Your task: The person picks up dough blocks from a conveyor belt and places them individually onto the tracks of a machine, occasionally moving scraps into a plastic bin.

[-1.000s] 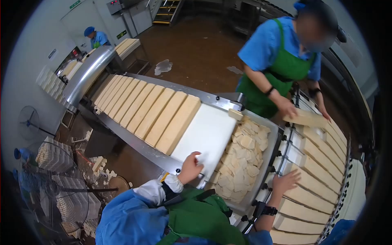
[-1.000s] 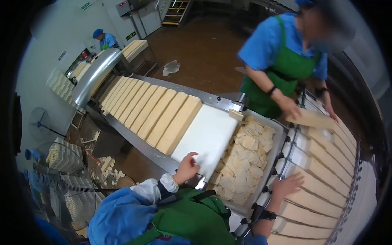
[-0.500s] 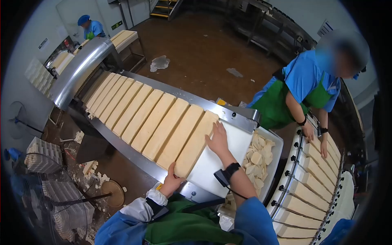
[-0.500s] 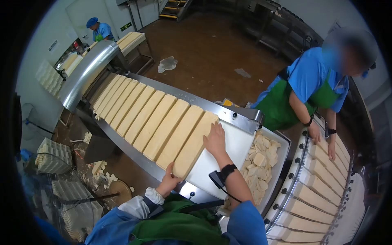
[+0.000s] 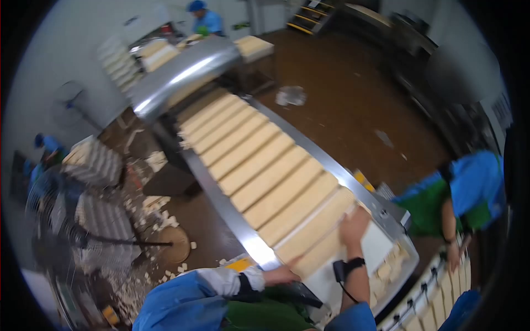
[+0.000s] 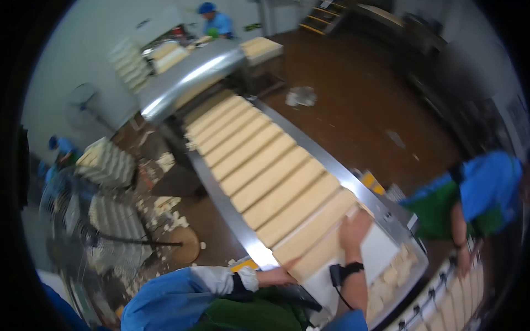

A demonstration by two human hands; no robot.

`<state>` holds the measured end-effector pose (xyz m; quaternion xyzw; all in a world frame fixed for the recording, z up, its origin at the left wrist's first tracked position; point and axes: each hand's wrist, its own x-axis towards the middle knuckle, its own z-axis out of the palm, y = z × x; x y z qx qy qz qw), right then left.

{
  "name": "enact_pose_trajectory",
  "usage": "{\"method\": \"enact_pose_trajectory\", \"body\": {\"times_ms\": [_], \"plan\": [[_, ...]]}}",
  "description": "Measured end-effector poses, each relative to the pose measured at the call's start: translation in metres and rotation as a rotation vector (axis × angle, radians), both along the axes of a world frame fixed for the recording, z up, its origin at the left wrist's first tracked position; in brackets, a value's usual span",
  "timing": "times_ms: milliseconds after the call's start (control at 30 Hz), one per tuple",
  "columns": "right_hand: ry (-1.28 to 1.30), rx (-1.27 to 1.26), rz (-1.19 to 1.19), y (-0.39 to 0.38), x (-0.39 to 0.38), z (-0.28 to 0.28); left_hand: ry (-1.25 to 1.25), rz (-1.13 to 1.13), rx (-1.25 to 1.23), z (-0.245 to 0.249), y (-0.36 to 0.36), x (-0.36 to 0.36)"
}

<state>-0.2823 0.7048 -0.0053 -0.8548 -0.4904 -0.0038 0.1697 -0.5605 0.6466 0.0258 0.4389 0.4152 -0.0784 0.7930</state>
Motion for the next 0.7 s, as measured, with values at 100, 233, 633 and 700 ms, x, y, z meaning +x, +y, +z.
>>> {"method": "enact_pose_trajectory", "body": {"times_ms": [100,233,633,700], "plan": [[0.003,-0.267,-0.116,0.021,0.011,0.016,-0.003,0.053,-0.051,0.0,-0.003,0.007],[0.021,-0.335,-0.212,0.016,0.019,0.026,-0.01,0.111,-0.082,0.008,-0.008,0.018],[0.605,-0.256,-0.271,-0.21,0.093,0.069,0.098,-0.357,1.091,-0.036,-0.028,0.062],[0.525,-0.157,-0.001,-0.245,0.081,0.057,0.163,-0.422,1.095,-0.054,-0.022,0.07]]}}
